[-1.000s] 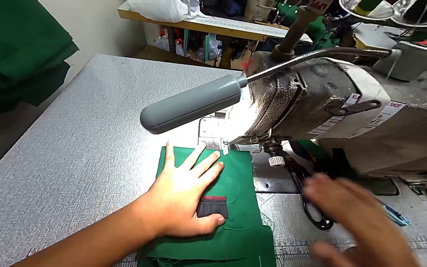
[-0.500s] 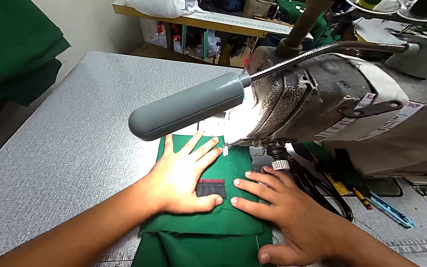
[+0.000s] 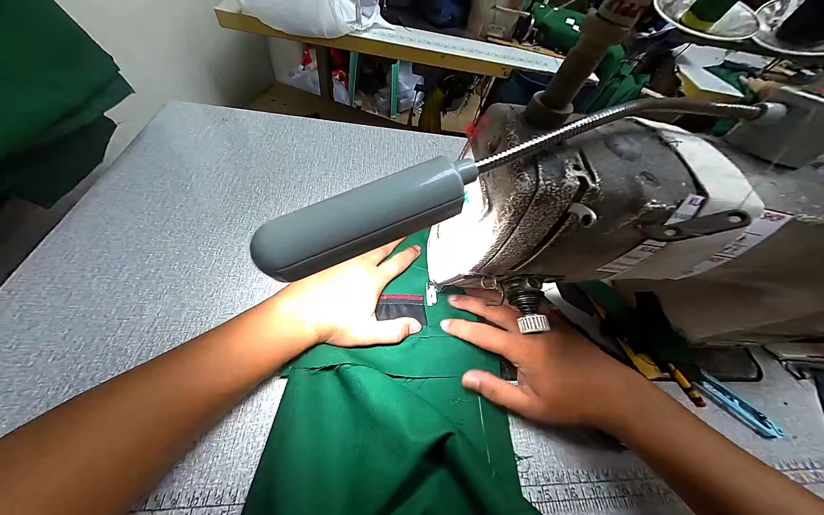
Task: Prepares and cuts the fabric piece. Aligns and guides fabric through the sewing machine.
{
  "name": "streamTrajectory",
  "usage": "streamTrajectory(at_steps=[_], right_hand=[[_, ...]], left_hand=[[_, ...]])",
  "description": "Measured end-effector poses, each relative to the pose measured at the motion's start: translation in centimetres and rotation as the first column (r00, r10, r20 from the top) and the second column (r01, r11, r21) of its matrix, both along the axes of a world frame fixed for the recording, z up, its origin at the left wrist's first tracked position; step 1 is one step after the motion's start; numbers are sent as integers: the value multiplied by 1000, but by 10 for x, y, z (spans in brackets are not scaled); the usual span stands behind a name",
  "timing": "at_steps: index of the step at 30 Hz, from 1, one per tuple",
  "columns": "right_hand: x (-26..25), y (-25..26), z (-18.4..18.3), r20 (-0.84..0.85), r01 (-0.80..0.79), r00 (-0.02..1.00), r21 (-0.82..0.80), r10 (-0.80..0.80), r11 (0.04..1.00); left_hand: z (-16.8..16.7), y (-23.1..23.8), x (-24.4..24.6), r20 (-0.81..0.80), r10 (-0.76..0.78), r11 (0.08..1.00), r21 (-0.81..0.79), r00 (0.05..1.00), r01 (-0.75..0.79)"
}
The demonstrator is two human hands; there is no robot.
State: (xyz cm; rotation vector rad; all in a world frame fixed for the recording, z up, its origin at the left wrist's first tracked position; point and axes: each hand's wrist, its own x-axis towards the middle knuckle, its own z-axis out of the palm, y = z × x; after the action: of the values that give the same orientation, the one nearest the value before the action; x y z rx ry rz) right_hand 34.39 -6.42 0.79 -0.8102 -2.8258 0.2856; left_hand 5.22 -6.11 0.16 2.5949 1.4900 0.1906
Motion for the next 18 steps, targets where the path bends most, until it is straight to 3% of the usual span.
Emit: streamTrajectory(at_steps=[3, 6, 8, 11, 15, 18], right_hand=[[7, -26, 4, -148, 247, 962, 110, -230, 963], [12, -48, 1, -179, 411, 904, 110, -389, 905], [11, -54, -4, -168, 468, 878, 102, -448, 878], [6, -56, -11, -174, 518, 849, 88, -498, 851], [-3, -53, -19, -263, 586, 792, 71, -551, 807], [-12, -61, -15, -361, 589, 772, 95, -524, 803]], left_hand=[[11, -26, 8, -91, 21, 992, 127, 996, -9], [5, -57, 19, 28, -76, 979, 194, 997, 70], [-10, -64, 22, 108, -186, 942, 301, 977, 146], [-17, -61, 21, 179, -268, 921, 337, 946, 197], [-19, -55, 23, 256, -228, 925, 358, 940, 127], [-19, -53, 22, 488, -72, 974, 224, 870, -45]])
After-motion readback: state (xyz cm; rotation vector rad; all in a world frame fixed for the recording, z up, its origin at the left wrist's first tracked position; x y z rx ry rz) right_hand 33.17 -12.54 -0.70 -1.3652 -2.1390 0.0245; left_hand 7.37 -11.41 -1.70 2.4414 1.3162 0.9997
